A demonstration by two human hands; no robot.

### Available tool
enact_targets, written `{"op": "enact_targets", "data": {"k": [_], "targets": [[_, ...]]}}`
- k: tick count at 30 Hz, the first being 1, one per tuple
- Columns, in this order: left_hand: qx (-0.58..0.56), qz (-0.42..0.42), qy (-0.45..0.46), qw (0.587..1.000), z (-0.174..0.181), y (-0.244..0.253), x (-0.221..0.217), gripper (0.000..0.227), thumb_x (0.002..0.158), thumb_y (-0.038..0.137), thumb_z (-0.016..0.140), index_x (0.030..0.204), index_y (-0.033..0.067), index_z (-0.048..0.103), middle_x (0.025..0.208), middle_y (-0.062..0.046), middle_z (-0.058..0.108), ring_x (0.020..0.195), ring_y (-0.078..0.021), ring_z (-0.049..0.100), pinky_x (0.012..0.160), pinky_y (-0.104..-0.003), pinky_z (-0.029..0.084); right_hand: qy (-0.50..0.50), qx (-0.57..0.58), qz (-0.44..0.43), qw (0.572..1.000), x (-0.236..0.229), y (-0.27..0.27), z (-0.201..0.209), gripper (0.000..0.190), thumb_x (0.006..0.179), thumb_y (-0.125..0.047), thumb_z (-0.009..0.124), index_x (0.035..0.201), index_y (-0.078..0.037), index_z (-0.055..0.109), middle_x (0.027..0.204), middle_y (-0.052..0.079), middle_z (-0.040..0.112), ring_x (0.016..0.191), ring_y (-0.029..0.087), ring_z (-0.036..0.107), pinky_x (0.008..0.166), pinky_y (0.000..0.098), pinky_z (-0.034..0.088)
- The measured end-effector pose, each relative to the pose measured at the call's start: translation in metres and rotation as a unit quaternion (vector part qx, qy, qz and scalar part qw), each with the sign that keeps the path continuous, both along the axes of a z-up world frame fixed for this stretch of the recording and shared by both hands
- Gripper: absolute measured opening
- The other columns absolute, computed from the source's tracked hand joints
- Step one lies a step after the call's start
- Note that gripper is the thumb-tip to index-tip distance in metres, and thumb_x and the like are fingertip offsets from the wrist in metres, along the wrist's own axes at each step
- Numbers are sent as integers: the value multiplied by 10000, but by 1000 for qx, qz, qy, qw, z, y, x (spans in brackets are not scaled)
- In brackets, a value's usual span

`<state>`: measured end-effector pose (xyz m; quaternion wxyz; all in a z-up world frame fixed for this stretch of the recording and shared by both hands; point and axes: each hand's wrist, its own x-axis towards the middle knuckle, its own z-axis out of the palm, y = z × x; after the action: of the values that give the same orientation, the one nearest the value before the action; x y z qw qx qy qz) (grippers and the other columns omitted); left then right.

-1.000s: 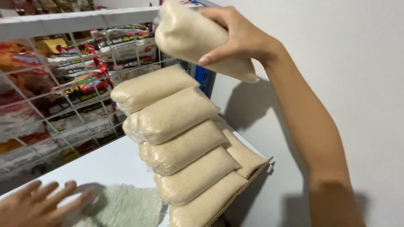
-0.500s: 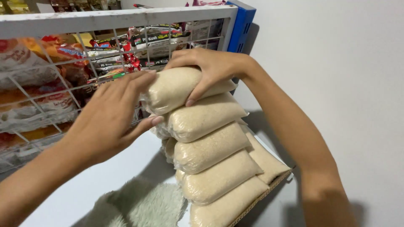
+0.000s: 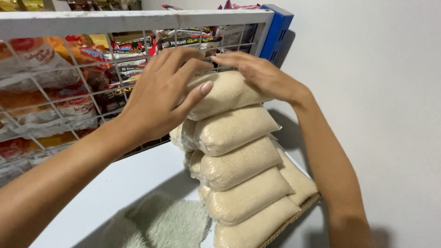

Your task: Wiping individual bags of rice with a cloth and stacking them neatly on a shelf.

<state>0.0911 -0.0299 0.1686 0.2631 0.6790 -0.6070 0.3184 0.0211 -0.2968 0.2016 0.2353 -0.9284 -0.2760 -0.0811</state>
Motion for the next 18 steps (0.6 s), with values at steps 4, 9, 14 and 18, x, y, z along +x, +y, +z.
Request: {"op": "enact_targets", "data": {"k": [4,9,14,18], "targets": [[21,-10,70,997,-10,-30,-2,486,1100,277,330,1415,-15,556,1417,-226,598,1248,-401,571,991,-542,462,-28,45,-133,990,1,7,-16,593,1048,-455,361,1420,-45,574,1491,145,565,1403,277,514,1171,390,348],[140,39,30,989,4,-31,9,572,1081,342,322,1486,-44,447,1516,-283,474,1353,-415,487,1083,-566,358,35,-3,-145,989,-4,15,4,630,1020,-490,326,1499,-111,482,1579,98,465,1465,262,420,1199,420,274],[201,91,83,972,4,-43,-3,715,1115,481,161,1465,-77,440,1517,-320,428,1435,-423,382,1215,-541,200,7,-31,-152,988,6,26,-6,692,1010,-555,254,1556,-150,383,1611,127,425,1485,342,383,1178,532,262],[78,182,-108,974,-16,-49,0,614,1113,451,362,1309,-90,578,1186,-243,696,1026,-388,700,993,-509,511,-50,-73,-136,987,8,22,-6,618,1053,-480,263,1494,-116,497,1487,104,586,1336,314,556,1031,440,388]]}}
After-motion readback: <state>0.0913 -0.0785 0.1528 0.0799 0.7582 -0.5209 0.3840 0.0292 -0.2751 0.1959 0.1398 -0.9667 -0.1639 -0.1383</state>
